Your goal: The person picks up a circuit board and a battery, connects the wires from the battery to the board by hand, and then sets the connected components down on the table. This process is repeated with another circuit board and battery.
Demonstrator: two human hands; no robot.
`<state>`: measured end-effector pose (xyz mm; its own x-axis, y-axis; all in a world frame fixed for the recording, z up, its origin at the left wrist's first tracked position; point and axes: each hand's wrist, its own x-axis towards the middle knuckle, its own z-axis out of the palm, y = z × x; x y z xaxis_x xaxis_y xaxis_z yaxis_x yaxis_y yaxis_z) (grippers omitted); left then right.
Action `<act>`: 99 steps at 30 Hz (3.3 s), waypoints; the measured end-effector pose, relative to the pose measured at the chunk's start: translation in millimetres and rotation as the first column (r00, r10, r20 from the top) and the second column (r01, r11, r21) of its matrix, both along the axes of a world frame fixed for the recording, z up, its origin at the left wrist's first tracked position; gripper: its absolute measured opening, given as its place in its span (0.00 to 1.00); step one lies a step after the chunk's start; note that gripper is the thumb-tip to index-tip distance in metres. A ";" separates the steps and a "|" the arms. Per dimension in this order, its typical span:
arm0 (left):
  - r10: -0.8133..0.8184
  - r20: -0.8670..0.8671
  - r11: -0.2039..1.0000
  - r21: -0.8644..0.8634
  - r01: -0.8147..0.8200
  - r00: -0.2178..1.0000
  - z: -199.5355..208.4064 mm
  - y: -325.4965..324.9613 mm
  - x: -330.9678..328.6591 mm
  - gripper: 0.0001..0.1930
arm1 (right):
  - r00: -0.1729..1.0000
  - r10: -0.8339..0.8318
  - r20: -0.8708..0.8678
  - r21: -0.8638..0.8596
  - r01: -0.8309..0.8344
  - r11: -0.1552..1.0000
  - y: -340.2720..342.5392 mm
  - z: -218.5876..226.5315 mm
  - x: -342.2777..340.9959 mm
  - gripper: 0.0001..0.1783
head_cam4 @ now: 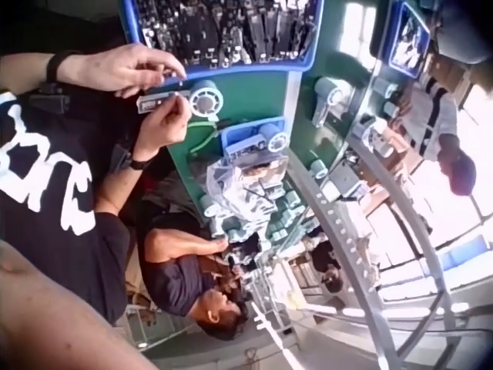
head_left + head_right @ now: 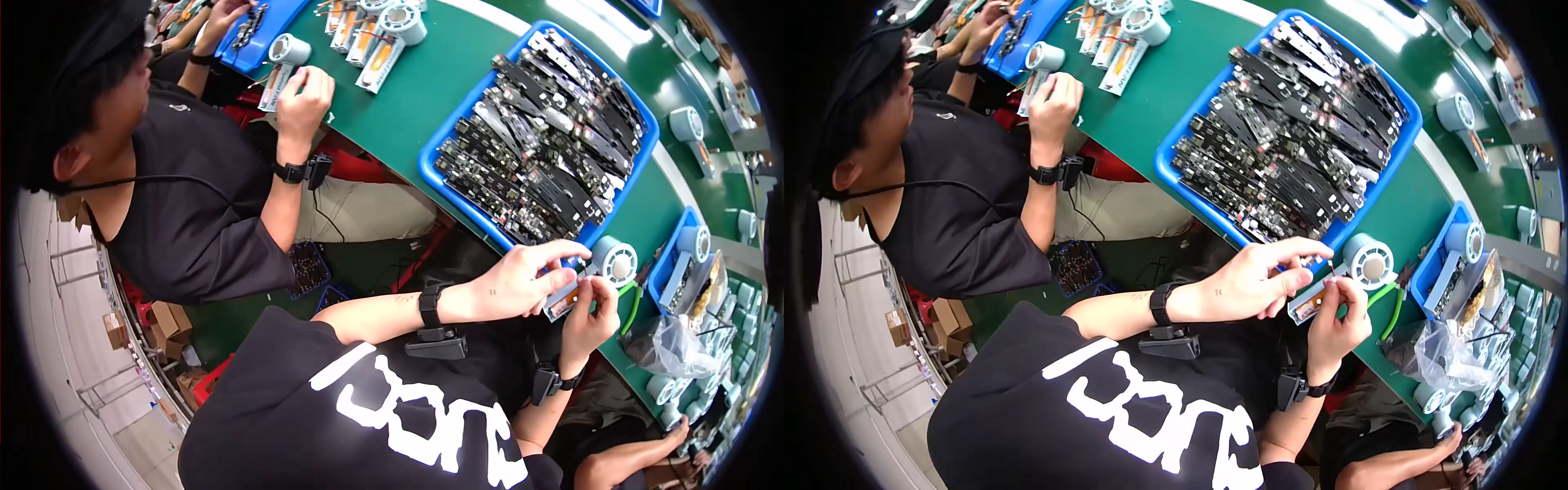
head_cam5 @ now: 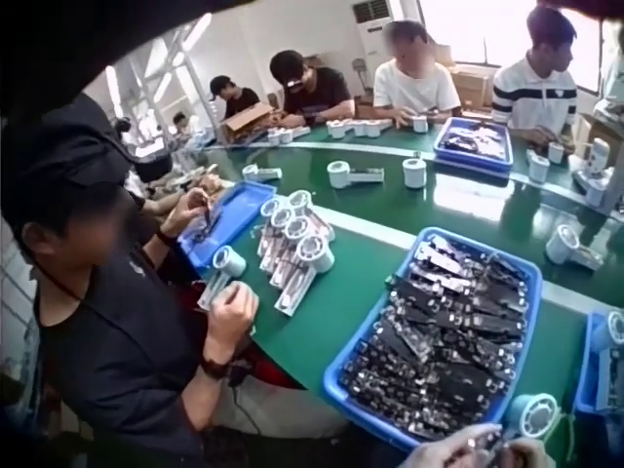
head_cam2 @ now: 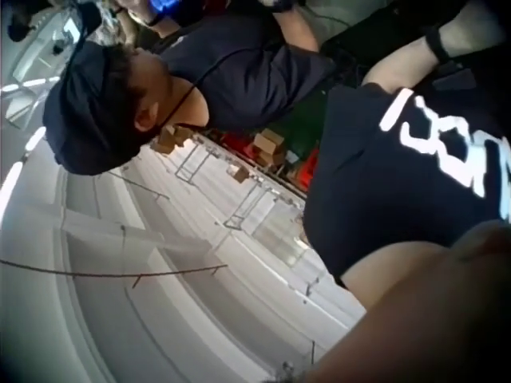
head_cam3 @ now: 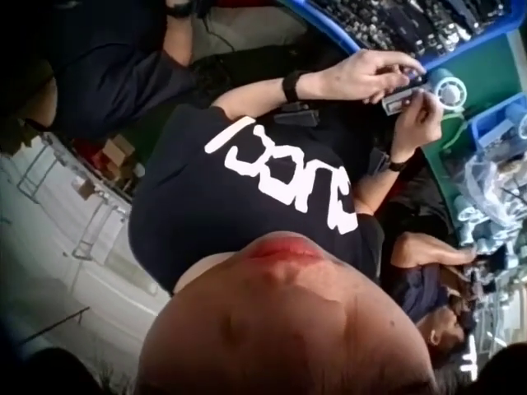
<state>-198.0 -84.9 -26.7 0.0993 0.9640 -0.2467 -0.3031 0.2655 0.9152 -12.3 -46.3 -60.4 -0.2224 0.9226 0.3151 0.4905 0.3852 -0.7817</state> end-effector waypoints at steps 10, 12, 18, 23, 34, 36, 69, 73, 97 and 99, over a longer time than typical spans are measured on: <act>0.079 0.036 0.973 -0.219 -0.069 0.996 -4.6 2.5 9.9 0.22 | 0.979 0.153 -0.133 0.071 -0.144 0.987 23.0 1.3 -14.9 0.08; 0.073 -0.020 0.972 -0.221 -0.075 0.997 -4.4 3.3 15.6 0.22 | 0.970 0.184 -0.157 0.113 -0.167 0.979 24.6 0.4 -12.4 0.08; 0.002 -0.223 0.995 -0.099 -0.025 0.975 -2.0 0.8 21.6 0.22 | 0.972 0.185 -0.148 0.197 -0.154 0.968 28.0 -7.7 -8.0 0.10; 0.003 -0.336 0.999 -0.036 -0.016 0.942 -1.6 0.3 22.9 0.22 | 0.968 0.182 -0.171 0.214 -0.144 0.966 28.0 -10.3 -9.2 0.10; -0.016 -0.400 1.000 -0.018 0.009 0.917 1.1 1.7 19.1 0.21 | 0.963 0.182 -0.196 0.199 -0.143 0.969 29.1 -10.7 -10.1 0.09; -0.021 -0.414 1.000 -0.017 0.015 0.910 1.4 1.6 18.2 0.21 | 0.963 0.189 -0.194 0.204 -0.149 0.968 29.1 -10.6 -9.6 0.09; -0.046 -0.272 0.994 -0.110 0.016 0.961 2.1 3.8 23.3 0.20 | 0.933 0.350 -0.085 0.203 -0.327 0.923 48.2 -8.0 11.0 0.09; 0.152 -0.180 0.986 -0.037 -0.161 0.972 8.5 -2.7 36.9 0.18 | 0.919 0.086 -0.384 0.026 -0.082 0.996 21.3 7.3 20.8 0.10; 0.405 -0.667 0.741 0.640 0.202 0.626 -16.7 26.6 34.9 0.11 | 0.751 -0.263 -0.606 -0.590 -0.203 0.782 -20.1 13.1 40.4 0.21; 0.331 -0.638 0.789 0.591 0.167 0.695 -19.7 28.5 38.0 0.08 | 0.643 -0.308 -0.701 -0.604 -0.306 0.736 -19.3 1.4 40.6 0.20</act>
<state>-160.0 -56.4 -46.4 0.0575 0.9212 0.3848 0.4736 -0.3645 0.8018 28.3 -65.6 -59.0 -0.2039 0.9377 -0.2813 -0.3511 -0.3383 -0.8731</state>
